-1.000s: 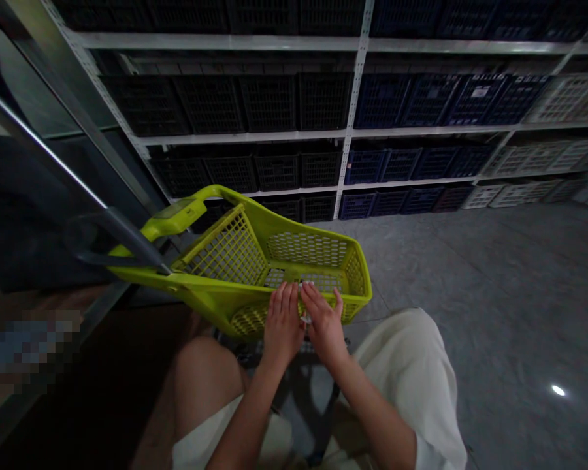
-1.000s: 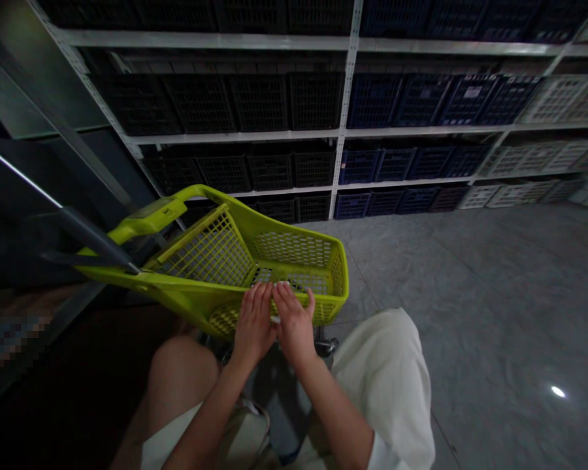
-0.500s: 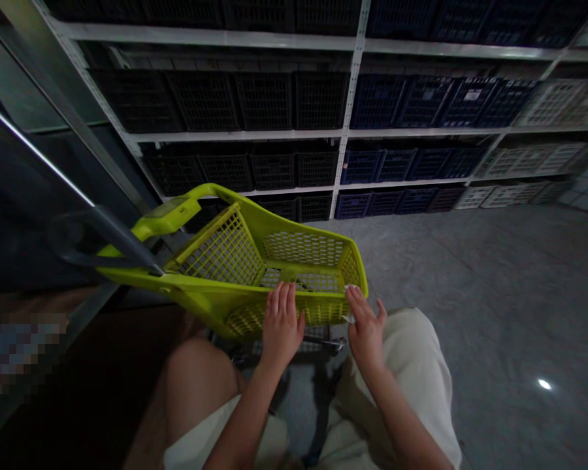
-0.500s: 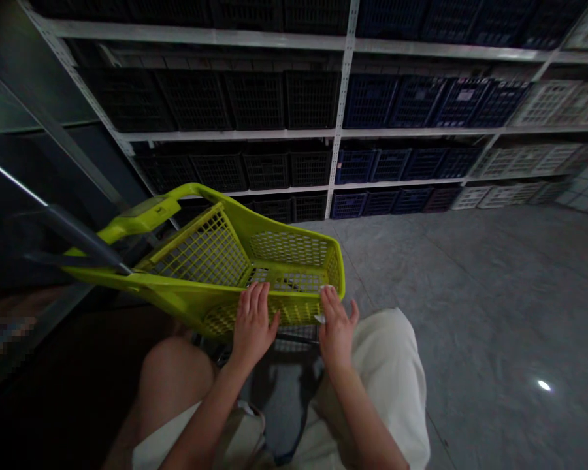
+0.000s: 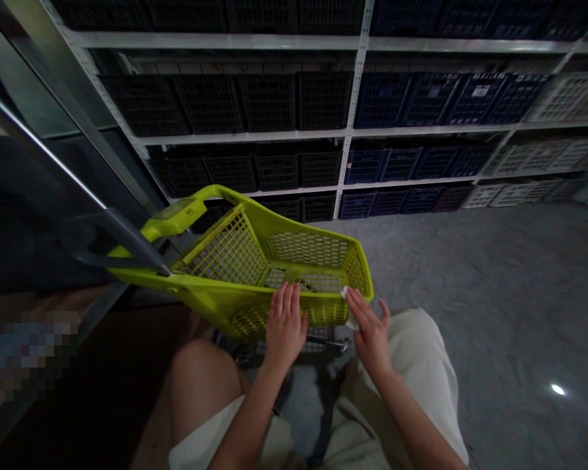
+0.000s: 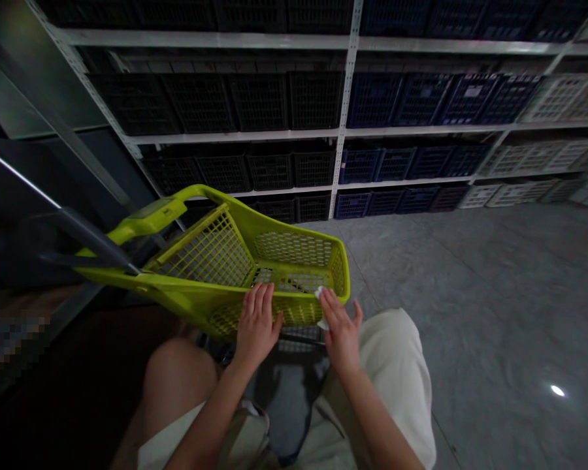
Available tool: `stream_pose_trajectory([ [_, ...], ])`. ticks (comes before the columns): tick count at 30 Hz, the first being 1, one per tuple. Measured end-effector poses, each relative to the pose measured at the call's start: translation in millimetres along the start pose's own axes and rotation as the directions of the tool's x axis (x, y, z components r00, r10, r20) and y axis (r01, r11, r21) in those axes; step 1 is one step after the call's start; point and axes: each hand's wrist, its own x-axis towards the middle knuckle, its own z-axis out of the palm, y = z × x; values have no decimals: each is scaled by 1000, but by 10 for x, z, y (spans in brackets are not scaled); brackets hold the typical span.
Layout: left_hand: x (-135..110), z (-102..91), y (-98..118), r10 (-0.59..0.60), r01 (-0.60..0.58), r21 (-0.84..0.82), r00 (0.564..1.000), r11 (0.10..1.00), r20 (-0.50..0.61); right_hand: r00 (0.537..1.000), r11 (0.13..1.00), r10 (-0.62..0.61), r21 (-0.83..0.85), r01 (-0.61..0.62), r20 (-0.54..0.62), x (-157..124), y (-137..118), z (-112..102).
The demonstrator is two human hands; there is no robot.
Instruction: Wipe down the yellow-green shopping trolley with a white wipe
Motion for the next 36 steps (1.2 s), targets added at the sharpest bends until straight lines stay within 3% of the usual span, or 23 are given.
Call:
stream_pose_trajectory([
  [3, 5, -1, 15, -13, 12, 5, 1000, 1000, 12, 991, 993, 107, -40, -110, -79, -189, 374, -45],
  [6, 8, -2, 28, -21, 21, 3, 1000, 1000, 19, 979, 985, 163, -30, -168, -120, -210, 398, -4],
  [9, 7, 13, 31, -21, 21, 3, 1000, 1000, 11, 980, 985, 163, -33, -168, -111, -33, 6, 111],
  [14, -5, 55, -10, 0, 0, 6, 1000, 1000, -9, 1000, 993, 7, 116, -8, 11, 399, -862, 353],
  [17, -7, 38, -29, 20, -20, 10, 1000, 1000, -4, 998, 986, -30, 163, 21, 50, 490, -1011, 371],
  [20, -3, -4, -17, 20, -20, 17, 1000, 1000, 18, 995, 990, -75, 124, 67, 66, 379, -813, 253],
  [23, 3, -22, 7, 17, -17, 21, 1000, 1000, 13, 996, 996, -76, 46, 74, 48, 150, -407, 83],
  [27, 9, 0, 22, -9, 9, 15, 1000, 1000, 17, 997, 996, 63, -67, -65, -34, -142, 203, -71],
  [30, 12, 5, 19, -10, 9, 15, 1000, 1000, 27, 984, 981, 160, -94, -167, -73, -242, 471, -92],
  [33, 11, -7, 17, -5, 5, 18, 999, 1000, 33, 975, 975, 200, -75, -208, -93, -178, 392, -46],
  [36, 7, -5, 16, -1, 0, 10, 1000, 1000, 24, 984, 986, 158, -41, -162, -86, 28, -6, 62],
])
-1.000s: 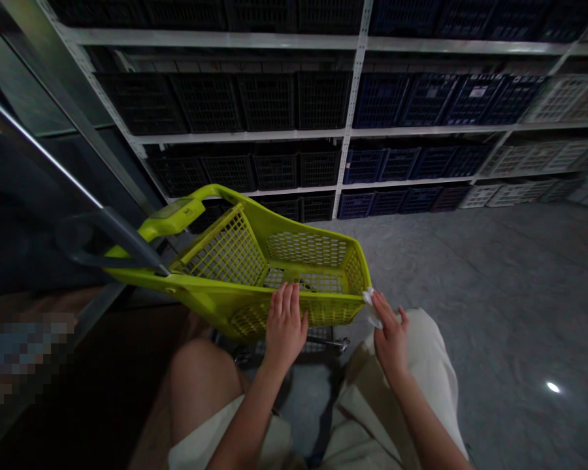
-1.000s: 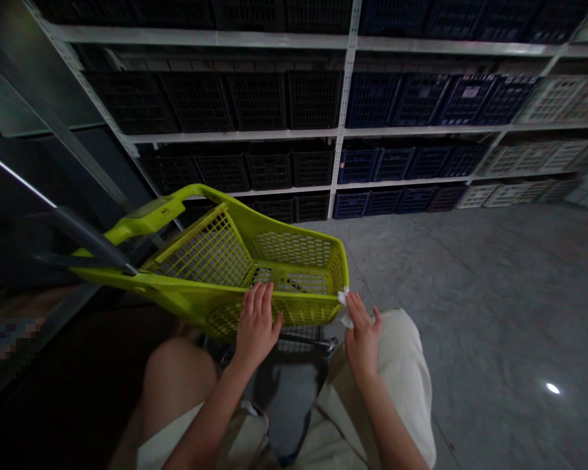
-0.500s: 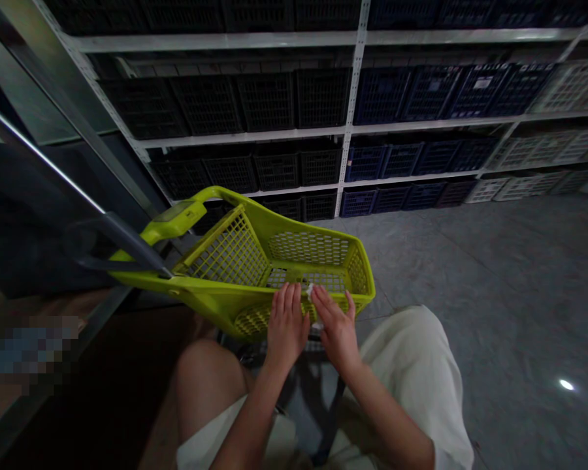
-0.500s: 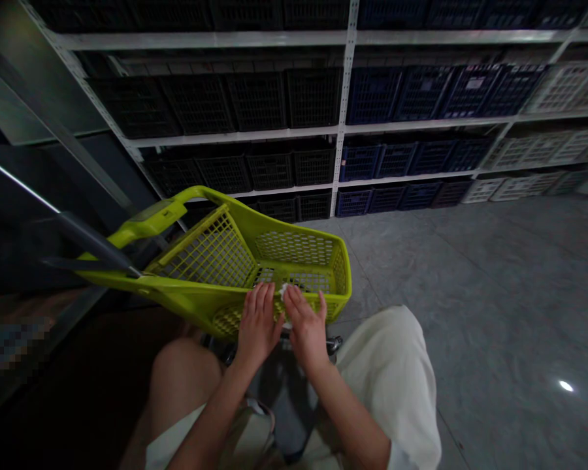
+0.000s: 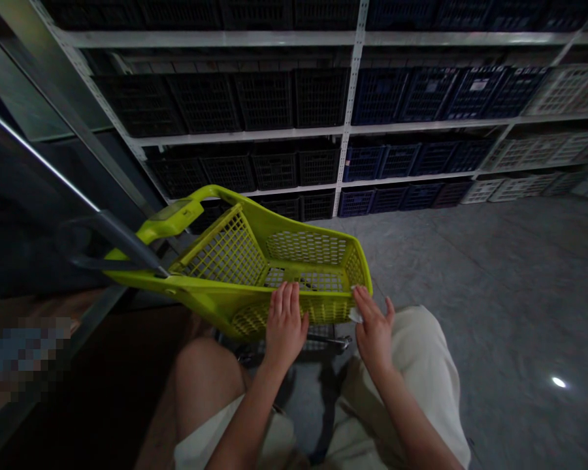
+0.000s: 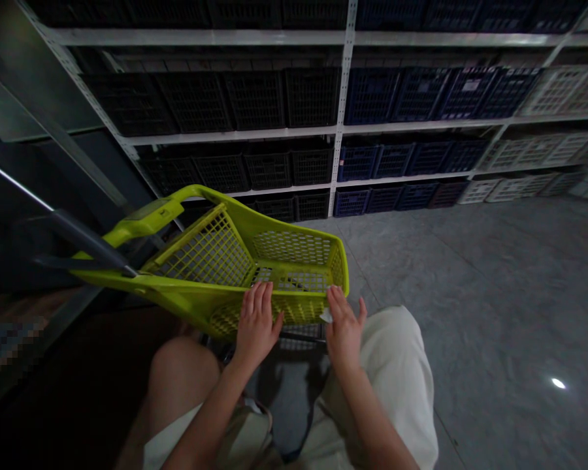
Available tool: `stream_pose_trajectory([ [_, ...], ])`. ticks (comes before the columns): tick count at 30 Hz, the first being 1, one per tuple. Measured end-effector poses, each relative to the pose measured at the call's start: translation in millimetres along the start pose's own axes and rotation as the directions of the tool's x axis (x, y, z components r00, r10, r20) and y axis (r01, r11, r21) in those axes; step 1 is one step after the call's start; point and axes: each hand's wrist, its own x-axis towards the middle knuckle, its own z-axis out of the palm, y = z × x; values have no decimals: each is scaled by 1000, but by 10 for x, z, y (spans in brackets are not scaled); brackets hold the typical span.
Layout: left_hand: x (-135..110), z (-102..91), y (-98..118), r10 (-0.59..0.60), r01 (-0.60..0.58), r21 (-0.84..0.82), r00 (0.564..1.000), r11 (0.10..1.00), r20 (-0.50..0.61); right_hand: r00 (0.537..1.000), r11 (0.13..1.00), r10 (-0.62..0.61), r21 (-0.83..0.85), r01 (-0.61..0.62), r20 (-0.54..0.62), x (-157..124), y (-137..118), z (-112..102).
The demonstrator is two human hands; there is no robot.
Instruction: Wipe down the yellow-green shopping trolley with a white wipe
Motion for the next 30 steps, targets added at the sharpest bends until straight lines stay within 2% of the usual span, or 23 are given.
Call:
stream_pose_trajectory([
  [5, 0, 55, -22, 1, -2, -16, 999, 1000, -34, 984, 977, -159, 154, 145, 85, 221, -841, 263],
  [8, -2, 57, -46, 17, -18, -10, 999, 1000, -49, 971, 959, -221, 202, 199, 93, 257, -1025, 324],
  [10, -4, 32, -53, 28, -29, -6, 999, 1000, -32, 961, 952, -258, 194, 235, 101, 230, -952, 272],
  [13, -4, -16, -41, 44, -44, 8, 999, 999, -5, 957, 958, -269, 131, 254, 114, 136, -610, 103],
  [19, 10, -29, -2, 4, -4, 20, 1000, 1000, 16, 992, 993, -115, -28, 116, 52, -79, 264, -150],
  [22, 7, -16, 2, -3, 3, 4, 1000, 1000, 11, 998, 996, -58, -63, 59, 21, -81, 351, -138],
  [24, 4, -11, 4, -5, 5, -7, 1000, 1000, 7, 1000, 998, -12, -64, 13, 6, -8, 189, -75],
  [26, 5, -5, 5, -5, 5, -15, 1000, 1000, 0, 1000, 999, 10, -33, -9, 13, 113, -111, 24],
  [30, 10, 20, -1, -4, 3, -28, 1000, 1000, -18, 986, 986, -118, 135, 102, 117, 360, -788, 255],
])
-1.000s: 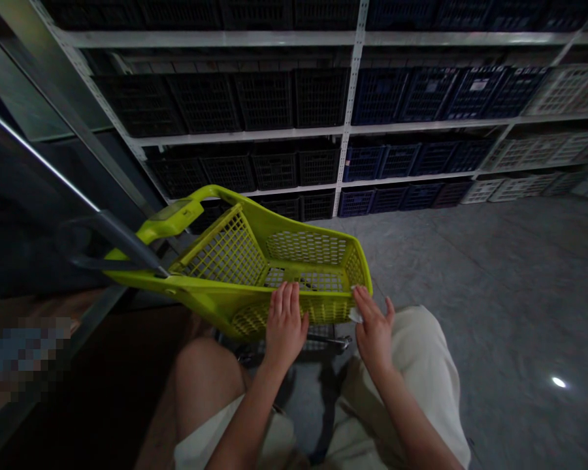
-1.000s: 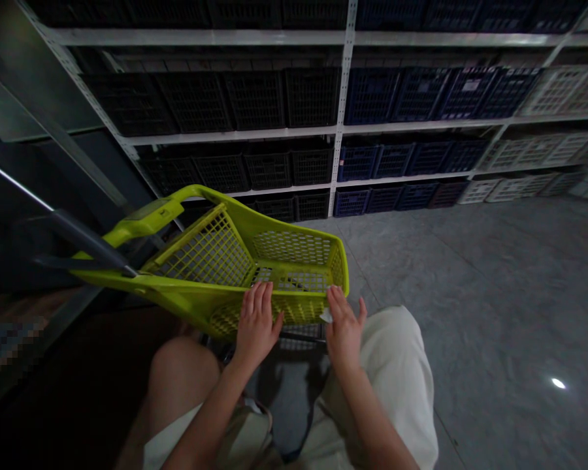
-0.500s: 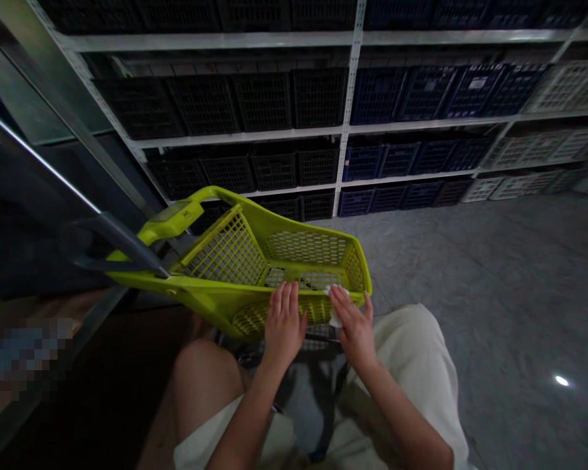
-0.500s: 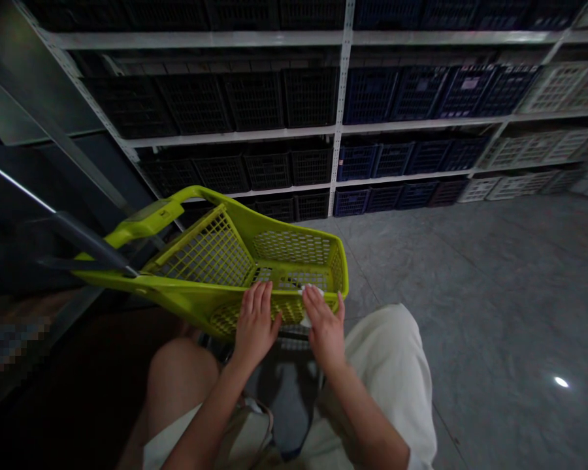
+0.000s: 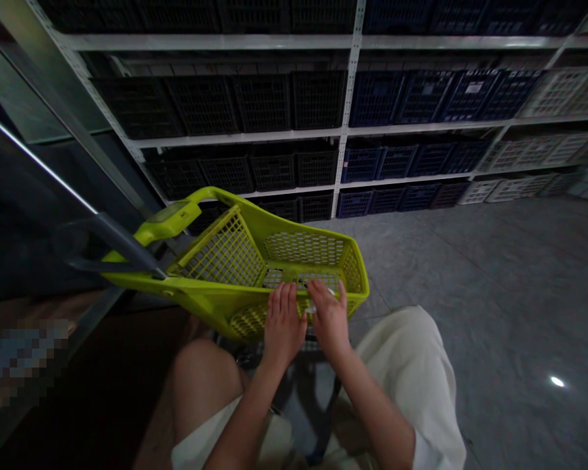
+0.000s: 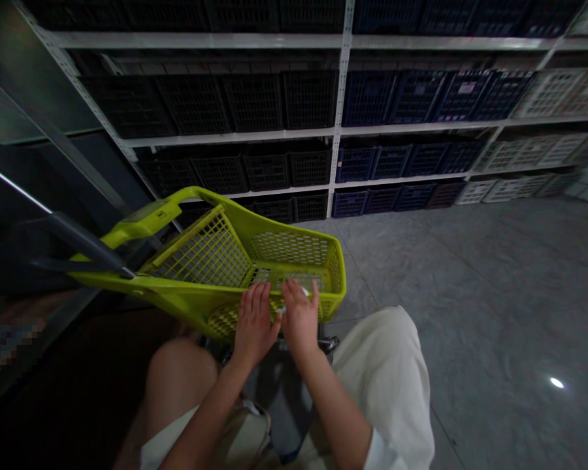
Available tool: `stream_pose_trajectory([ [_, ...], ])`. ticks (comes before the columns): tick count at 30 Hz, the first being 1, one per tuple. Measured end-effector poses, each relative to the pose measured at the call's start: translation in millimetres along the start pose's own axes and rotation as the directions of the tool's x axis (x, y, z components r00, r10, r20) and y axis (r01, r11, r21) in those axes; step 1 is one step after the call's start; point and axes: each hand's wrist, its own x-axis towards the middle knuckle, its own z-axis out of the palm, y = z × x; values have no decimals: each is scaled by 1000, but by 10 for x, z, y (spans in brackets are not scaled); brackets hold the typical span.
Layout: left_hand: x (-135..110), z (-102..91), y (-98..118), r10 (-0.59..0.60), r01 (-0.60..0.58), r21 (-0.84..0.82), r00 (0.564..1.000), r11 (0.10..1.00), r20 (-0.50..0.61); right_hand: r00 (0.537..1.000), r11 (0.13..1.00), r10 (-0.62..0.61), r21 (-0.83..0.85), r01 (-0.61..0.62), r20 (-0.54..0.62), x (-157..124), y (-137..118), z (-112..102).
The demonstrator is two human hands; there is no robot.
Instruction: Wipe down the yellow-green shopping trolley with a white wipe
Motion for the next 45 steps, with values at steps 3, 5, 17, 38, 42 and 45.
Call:
stream_pose_trajectory([
  [3, 0, 8, -14, 17, -17, -2, 1000, 1000, -16, 994, 994, -81, 80, 75, 76, 110, -221, 86],
  [5, -1, -3, -19, 15, -15, 4, 1000, 1000, -7, 991, 991, -97, 102, 87, 95, 87, -199, 36],
  [17, -15, -32, 16, -4, 4, 30, 1000, 1000, 13, 995, 992, 90, -89, -94, -43, -481, 1027, -463],
  [38, -31, -51, 21, 12, -13, 27, 1000, 1000, 19, 997, 994, -74, -84, 76, 25, -308, 564, -368],
  [42, -30, -26, 63, -30, 29, 35, 999, 999, 25, 996, 981, 61, -180, -71, -60, -500, 1010, -504],
  [45, -34, -22, 69, -22, 21, 36, 999, 999, 28, 984, 969, 133, -195, -154, -117, -525, 1020, -479],
])
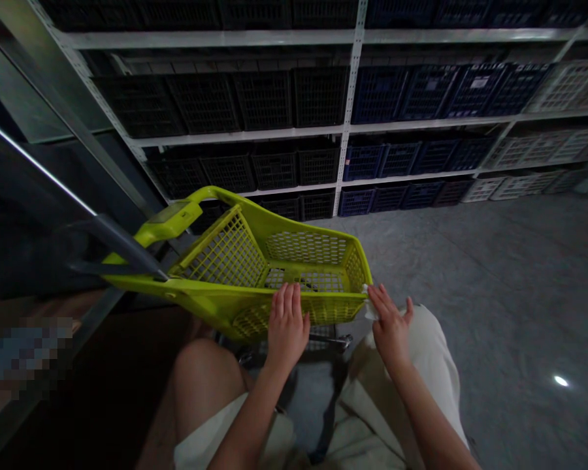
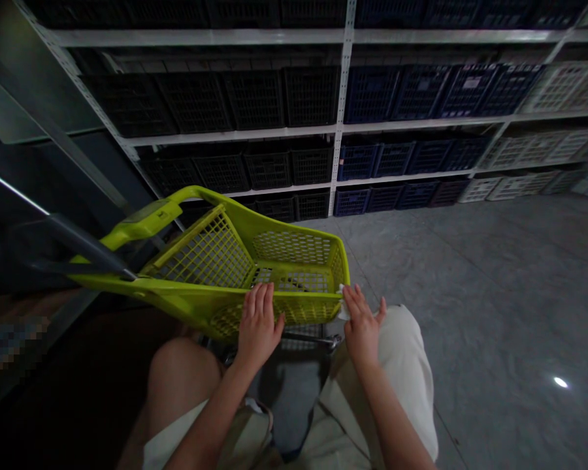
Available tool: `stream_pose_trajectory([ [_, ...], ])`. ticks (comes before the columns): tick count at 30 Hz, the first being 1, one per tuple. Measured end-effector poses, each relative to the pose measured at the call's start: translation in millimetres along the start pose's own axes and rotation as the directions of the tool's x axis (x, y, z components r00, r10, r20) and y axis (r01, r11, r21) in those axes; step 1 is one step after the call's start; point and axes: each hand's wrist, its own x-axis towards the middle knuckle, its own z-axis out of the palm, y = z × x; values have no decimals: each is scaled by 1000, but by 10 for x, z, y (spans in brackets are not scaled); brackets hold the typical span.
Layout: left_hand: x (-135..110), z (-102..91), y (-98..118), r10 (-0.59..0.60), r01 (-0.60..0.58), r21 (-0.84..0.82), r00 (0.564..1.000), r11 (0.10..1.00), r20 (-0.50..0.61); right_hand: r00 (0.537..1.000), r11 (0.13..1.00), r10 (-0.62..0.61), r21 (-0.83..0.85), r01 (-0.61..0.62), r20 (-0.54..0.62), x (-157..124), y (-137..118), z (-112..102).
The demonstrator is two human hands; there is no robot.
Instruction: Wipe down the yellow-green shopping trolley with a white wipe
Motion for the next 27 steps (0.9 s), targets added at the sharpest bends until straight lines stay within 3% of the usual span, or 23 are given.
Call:
stream_pose_trajectory([
  [3, 0, 2, -1, 6, -6, -5, 1000, 1000, -11, 1000, 999, -6, 44, 7, -6, 77, -379, 79],
  [8, 8, 24, -2, -3, 3, -3, 1000, 1000, -21, 978, 965, -177, 212, 152, 105, 285, -1196, 249],
  [11, 7, 25, -21, 20, -20, 0, 1000, 1000, -21, 964, 938, -245, 278, 208, 107, 310, -1348, 279],
  [16, -2, -10, -59, 42, -42, -7, 999, 999, -11, 954, 937, -280, 244, 249, 104, 203, -958, 138],
  [23, -1, -34, -45, 32, -32, 11, 999, 999, 9, 996, 996, -73, 62, 69, 58, 52, -105, -44],
  [25, 1, -32, -31, 27, -27, 14, 1000, 1000, 11, 999, 999, -16, 40, 15, 34, 53, -85, -35],
  [27, 4, -27, -17, 20, -20, 16, 1000, 1000, 10, 1000, 999, 13, 39, -14, 18, 94, -251, 3],
])
